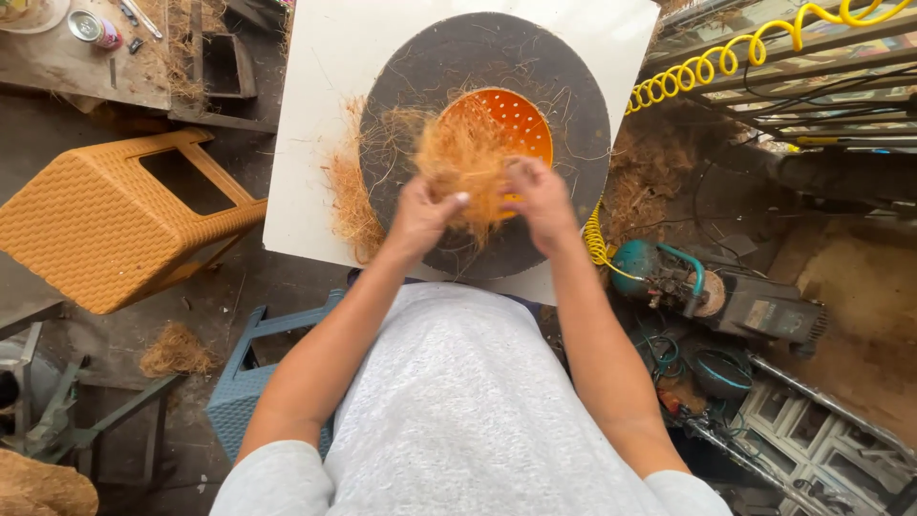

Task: The person moves a white board onto a stool, then picks up a bundle of coconut fiber and places it into an orange colander. They repeatedly pull, fluff, and arrange the fiber by hand inside the colander, occasionally lifting and dropping it to loosen the strands.

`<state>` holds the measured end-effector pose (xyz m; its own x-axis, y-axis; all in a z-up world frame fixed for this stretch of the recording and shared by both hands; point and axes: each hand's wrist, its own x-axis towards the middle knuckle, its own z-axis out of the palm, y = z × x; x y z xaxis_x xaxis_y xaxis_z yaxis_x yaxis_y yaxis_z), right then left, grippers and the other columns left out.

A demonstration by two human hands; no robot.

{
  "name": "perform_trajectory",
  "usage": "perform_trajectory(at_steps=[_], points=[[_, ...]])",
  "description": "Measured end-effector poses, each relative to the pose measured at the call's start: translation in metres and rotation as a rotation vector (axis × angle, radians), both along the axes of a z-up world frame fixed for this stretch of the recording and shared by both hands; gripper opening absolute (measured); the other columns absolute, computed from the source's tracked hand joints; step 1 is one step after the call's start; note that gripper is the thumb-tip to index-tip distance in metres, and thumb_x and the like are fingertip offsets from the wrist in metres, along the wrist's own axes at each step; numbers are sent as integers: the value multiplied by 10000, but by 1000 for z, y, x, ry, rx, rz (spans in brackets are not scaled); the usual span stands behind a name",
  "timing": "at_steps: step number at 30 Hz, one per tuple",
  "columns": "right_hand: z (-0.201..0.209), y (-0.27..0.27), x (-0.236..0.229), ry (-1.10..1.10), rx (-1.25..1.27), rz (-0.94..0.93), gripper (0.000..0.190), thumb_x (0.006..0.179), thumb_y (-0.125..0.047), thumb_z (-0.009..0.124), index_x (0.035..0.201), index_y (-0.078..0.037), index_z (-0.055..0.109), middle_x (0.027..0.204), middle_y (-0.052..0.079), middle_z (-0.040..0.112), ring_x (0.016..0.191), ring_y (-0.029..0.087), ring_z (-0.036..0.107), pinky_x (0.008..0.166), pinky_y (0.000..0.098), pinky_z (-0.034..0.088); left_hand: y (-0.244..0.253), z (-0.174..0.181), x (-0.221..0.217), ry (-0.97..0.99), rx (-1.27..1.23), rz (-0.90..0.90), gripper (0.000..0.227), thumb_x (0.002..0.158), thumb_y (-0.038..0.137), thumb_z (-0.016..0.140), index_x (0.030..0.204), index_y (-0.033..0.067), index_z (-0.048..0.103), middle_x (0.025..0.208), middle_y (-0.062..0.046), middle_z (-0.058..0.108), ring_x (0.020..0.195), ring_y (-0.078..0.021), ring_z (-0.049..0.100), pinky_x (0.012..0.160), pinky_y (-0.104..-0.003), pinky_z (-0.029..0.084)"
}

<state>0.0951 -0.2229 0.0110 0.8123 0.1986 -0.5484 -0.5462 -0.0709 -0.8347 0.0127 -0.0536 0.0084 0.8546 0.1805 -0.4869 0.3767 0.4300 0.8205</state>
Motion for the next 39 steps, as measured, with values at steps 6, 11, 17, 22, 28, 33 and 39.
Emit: perform_trajectory(at_steps=[6,11,17,22,28,33,39], points=[[-49,-19,-6,-81,-6,2,207,847,-30,759,1042,-53,694,853,14,664,712,88,698,595,210,595,-3,-36,-20,43,13,-7,302,808,83,801,1056,27,640,871,-85,690,748,-149,646,683,-321,576],[-69,-80,3,-77,152,-131,169,892,-30,723,1052,-34,668,905,107,709,791,193,738,677,304,624,29,-1,-10,76,-41,28,346,849,139,773,1145,84,602,1003,-119,647,832,-194,652,725,-334,586],[-43,-40,-12,-78,220,-64,147,930,-52,692,1072,-20,672,817,92,682,695,152,683,616,288,595,-31,-39,1,42,-345,13,653,848,269,796,1372,83,454,1321,-144,507,1126,-263,568,862,-407,560],[-26,-55,-6,-201,-11,3,120,898,-27,743,1008,-2,700,750,69,674,628,102,649,561,225,569,-6,-47,-3,-63,-115,61,525,789,23,823,1246,25,564,1111,-109,685,982,-189,665,815,-350,597],[-28,-85,2,-243,-75,-162,98,891,-10,738,973,9,688,683,125,660,542,169,661,491,284,567,15,-7,-7,-180,181,-47,442,824,-39,744,1226,46,581,1047,-155,682,927,-274,692,832,-410,605],[-18,-94,4,-438,-360,-85,369,905,-51,760,1223,27,589,1016,130,648,925,152,639,809,323,564,34,-11,-19,-272,229,-81,661,785,-39,751,1389,-4,484,1200,-216,618,1142,-316,612,1007,-483,505],[48,2,-4,-705,-385,195,277,984,-255,703,1178,-61,663,1075,120,619,1022,237,626,918,384,518,30,0,-15,-312,290,-227,652,792,-90,608,1419,-49,434,1277,-270,564,1226,-445,544,1096,-586,396]])
